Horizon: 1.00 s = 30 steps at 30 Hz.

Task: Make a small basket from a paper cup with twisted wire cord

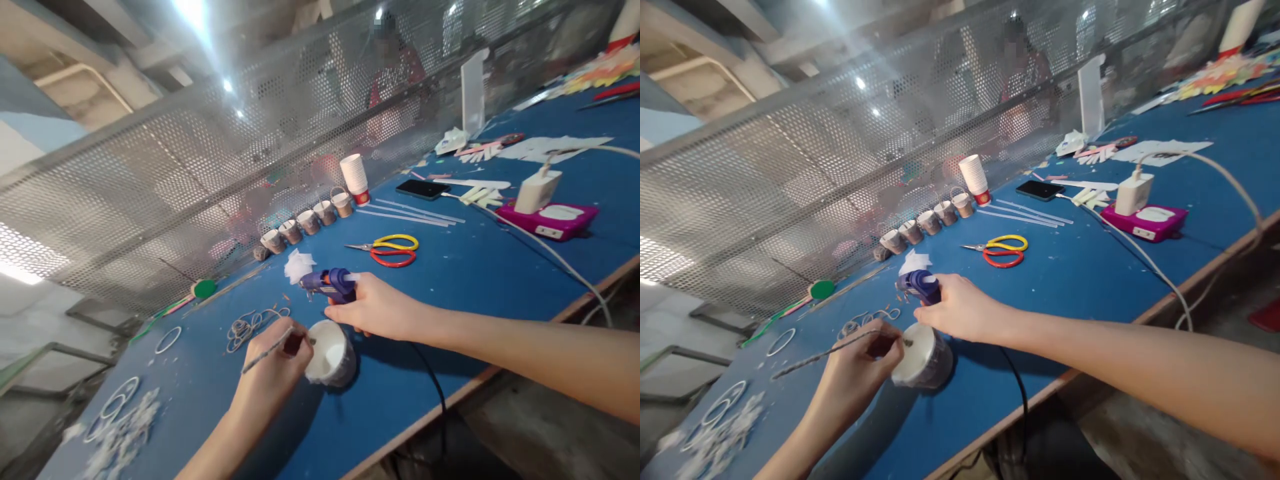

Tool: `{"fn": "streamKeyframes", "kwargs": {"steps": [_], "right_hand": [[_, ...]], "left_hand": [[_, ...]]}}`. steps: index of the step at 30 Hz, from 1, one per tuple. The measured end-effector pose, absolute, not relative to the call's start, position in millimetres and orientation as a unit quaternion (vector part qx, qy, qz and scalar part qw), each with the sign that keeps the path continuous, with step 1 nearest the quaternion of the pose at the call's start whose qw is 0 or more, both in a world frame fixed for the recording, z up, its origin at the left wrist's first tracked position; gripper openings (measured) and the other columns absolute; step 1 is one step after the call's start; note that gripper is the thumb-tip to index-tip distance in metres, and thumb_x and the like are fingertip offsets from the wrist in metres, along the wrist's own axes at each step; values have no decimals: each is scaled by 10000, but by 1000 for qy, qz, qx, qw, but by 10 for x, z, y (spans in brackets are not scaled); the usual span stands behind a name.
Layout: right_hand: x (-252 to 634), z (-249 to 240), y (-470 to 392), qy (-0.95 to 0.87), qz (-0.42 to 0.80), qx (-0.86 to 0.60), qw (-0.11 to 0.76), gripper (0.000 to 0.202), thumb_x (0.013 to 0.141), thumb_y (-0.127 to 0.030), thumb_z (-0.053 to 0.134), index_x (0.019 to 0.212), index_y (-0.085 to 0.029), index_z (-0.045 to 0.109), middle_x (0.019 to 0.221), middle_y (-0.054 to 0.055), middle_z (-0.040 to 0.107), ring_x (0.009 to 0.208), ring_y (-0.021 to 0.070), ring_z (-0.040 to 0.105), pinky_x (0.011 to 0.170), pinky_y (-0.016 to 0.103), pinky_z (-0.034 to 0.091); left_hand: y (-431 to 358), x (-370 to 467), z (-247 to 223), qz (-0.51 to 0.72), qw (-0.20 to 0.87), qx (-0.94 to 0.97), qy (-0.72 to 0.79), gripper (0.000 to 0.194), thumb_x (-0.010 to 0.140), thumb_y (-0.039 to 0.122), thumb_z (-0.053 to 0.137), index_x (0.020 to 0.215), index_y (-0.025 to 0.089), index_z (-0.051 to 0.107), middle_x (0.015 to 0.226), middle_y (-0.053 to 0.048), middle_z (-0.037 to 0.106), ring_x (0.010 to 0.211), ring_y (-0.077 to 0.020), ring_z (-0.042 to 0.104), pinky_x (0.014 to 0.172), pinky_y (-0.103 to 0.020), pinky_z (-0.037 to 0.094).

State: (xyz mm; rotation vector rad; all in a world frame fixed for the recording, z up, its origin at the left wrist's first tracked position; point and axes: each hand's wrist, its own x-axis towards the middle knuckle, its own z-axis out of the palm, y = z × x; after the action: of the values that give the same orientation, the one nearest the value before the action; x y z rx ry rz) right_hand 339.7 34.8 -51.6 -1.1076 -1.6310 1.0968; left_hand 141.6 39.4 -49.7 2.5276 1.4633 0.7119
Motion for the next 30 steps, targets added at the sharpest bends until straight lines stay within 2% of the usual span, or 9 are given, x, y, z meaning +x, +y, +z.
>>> {"fn": "streamKeyframes", "kwargs": {"steps": [7, 13, 18, 23, 30], "right_hand": [[3175, -707, 611, -639, 467, -385, 475, 36, 702, -168, 560, 678, -160, 534, 578, -63, 463, 545, 83, 424, 510, 193, 339], [3227, -820, 549, -621, 522, -363, 459, 38, 738, -199, 543, 710, -175, 535, 521, -78, 430, 454, 82, 401, 438, 196, 346], [3254, -838, 533, -620, 525, -373, 448, 61, 751, -212, 559, 711, -175, 531, 511, -81, 424, 429, 75, 400, 412, 186, 353], [3236, -863, 511, -627, 540, -356, 434, 59, 754, -210, 561, 719, -167, 543, 535, -72, 445, 449, 74, 422, 427, 184, 372], [3179, -906, 504, -608, 542, -355, 458, 53, 716, -205, 583, 698, -168, 550, 539, -64, 472, 451, 80, 424, 408, 187, 368]], "left_hand": [[368, 1434, -521, 264, 100, 830, 481, 134, 721, 182, 501, 649, 190, 614, 646, -9, 642, 529, -120, 569, 493, -210, 459], [317, 1426, -510, 295, 128, 814, 484, 99, 724, 213, 543, 695, 182, 632, 682, -20, 677, 522, -121, 603, 519, -224, 510], [264, 1447, -492, 299, 107, 812, 489, 117, 711, 203, 538, 620, 184, 610, 718, -33, 698, 518, -115, 600, 507, -223, 506], [252, 1442, -498, 303, 64, 813, 493, 112, 719, 190, 516, 656, 180, 609, 695, -27, 692, 510, -114, 600, 502, -220, 500], [275, 1392, -517, 295, 49, 820, 488, 94, 730, 175, 522, 695, 175, 609, 704, -13, 689, 534, -99, 602, 525, -198, 501]]}}
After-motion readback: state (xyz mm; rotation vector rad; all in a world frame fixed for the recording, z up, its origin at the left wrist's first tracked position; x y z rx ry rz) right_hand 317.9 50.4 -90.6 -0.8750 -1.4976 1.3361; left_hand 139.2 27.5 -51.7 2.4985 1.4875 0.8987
